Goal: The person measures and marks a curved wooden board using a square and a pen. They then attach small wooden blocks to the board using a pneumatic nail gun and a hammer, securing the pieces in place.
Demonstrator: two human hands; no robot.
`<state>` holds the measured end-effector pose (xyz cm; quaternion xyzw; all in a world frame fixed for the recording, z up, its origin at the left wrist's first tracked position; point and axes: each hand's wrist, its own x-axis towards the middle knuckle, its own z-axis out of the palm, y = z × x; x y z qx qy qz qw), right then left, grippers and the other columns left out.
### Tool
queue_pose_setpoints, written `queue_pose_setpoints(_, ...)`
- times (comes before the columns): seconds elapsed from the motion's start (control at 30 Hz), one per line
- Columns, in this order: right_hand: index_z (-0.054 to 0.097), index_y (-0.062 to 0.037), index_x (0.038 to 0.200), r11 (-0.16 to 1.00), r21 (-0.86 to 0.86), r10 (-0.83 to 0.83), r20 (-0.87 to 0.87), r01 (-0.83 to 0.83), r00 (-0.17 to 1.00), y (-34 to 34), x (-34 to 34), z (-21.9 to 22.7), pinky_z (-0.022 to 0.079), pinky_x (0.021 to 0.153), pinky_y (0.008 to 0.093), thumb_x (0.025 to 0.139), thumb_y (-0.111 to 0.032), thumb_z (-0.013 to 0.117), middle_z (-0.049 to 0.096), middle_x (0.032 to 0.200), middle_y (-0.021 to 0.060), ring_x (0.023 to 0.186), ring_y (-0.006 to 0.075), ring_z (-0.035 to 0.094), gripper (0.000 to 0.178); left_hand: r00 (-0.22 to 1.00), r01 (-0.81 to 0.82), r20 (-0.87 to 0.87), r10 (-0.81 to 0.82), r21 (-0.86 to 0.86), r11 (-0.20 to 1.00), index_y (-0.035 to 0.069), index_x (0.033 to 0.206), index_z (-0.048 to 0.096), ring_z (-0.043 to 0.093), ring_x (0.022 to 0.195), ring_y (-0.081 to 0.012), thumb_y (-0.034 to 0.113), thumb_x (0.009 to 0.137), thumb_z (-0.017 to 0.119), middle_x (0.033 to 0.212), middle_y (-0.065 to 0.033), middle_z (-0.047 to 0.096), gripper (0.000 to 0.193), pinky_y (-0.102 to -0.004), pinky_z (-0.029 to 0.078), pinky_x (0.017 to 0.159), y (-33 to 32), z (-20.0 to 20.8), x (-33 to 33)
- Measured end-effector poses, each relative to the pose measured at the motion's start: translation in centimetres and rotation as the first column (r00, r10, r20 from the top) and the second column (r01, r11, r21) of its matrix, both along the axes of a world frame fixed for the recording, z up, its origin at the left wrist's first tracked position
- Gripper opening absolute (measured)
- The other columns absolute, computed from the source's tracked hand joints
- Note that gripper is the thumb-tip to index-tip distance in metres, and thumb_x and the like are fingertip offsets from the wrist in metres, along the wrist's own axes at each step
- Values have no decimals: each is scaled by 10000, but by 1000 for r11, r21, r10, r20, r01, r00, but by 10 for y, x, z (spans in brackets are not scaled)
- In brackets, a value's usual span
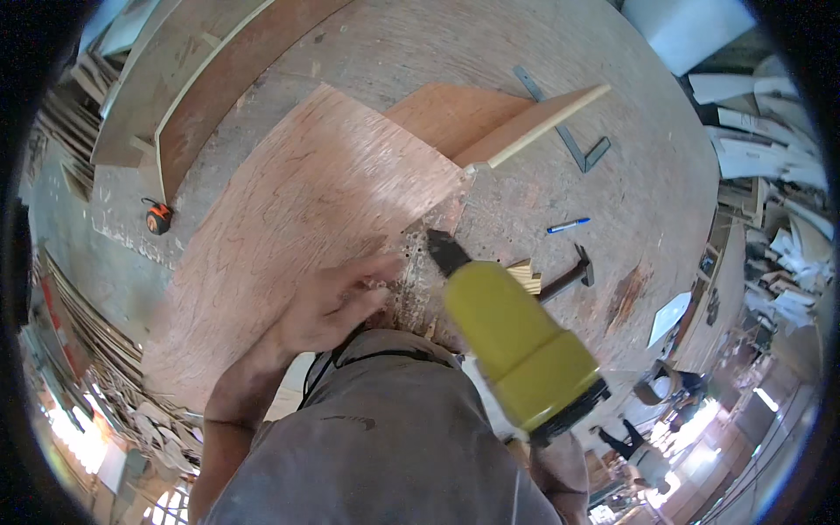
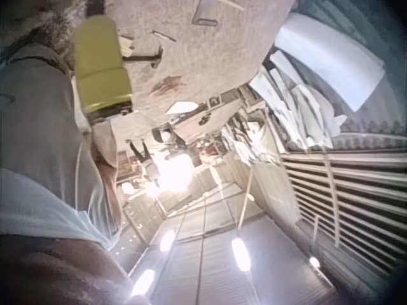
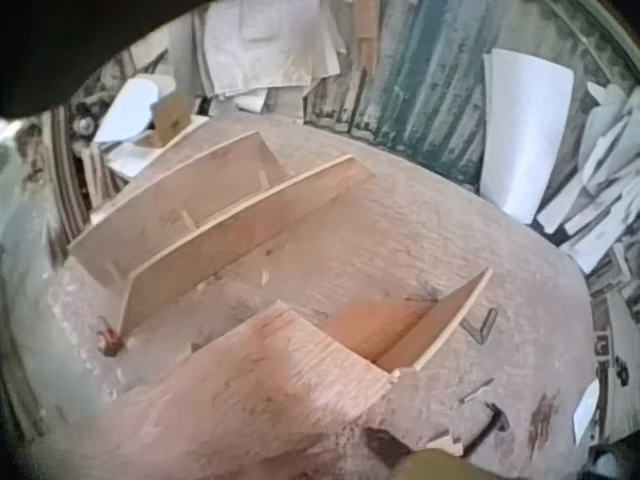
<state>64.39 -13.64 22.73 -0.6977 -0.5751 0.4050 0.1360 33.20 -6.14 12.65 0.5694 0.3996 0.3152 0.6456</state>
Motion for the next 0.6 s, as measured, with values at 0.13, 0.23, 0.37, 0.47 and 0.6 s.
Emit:
queue_pose_setpoints(0.13, 610, -23, 1234, 857, 67, -497, -151, 511, 855, -33, 38, -30, 542, 851, 357, 867, -155, 794, 681, 1080, 90, 982, 226, 662, 432, 897, -327, -269, 350, 127, 936, -19, 1330, 584, 616, 1212, -237, 118, 1003, 608, 1292, -144, 663, 354, -357, 482, 1007, 7, 34, -39)
queue_pose_setpoints(0.23, 613, -4, 1209, 584, 23, -768, -310, 811, 561, -64, 95, -62, 576, 728, 332, 861, -126, 795, 690, 1011, 93, 820, 204, 677, 410, 641, -378, -448, 624, 523, 764, -14, 1308, 603, 612, 1178, -199, 192, 1003, 637, 1278, -131, 665, 369, -348, 482, 981, 36, 41, -73)
queue_pose_setpoints(0.37, 617, -35, 1184, 226, -149, -831, -546, 963, 111, -130, 174, -120, 542, 546, 269, 933, -197, 731, 693, 953, 96, 677, 146, 640, 320, 521, -348, -583, 623, 522, 779, -14, 1224, 653, 690, 990, -222, 332, 1001, 631, 1102, -167, 723, 412, -347, 522, 877, 59, 23, -104)
queue_pose_setpoints(0.47, 597, -42, 1218, 76, -379, -753, -628, 922, -196, -200, 248, -183, 555, 568, 263, 1003, -283, 634, 691, 972, 87, 671, 145, 622, 324, 527, -364, -646, 552, 415, 834, 5, 1163, 689, 720, 929, -299, 477, 1013, 557, 990, -196, 743, 512, -387, 527, 807, 62, 22, -91)
queue_pose_setpoints(0.6, 600, -66, 1224, 115, -414, -685, -692, 903, -230, -261, 320, -251, 581, 645, 268, 992, -332, 645, 696, 999, 75, 733, 132, 647, 356, 197, -289, -868, 457, 394, 873, -17, 1107, 708, 704, 941, -399, 609, 1002, 455, 948, -258, 722, 684, -474, 520, 825, 77, 22, -86)
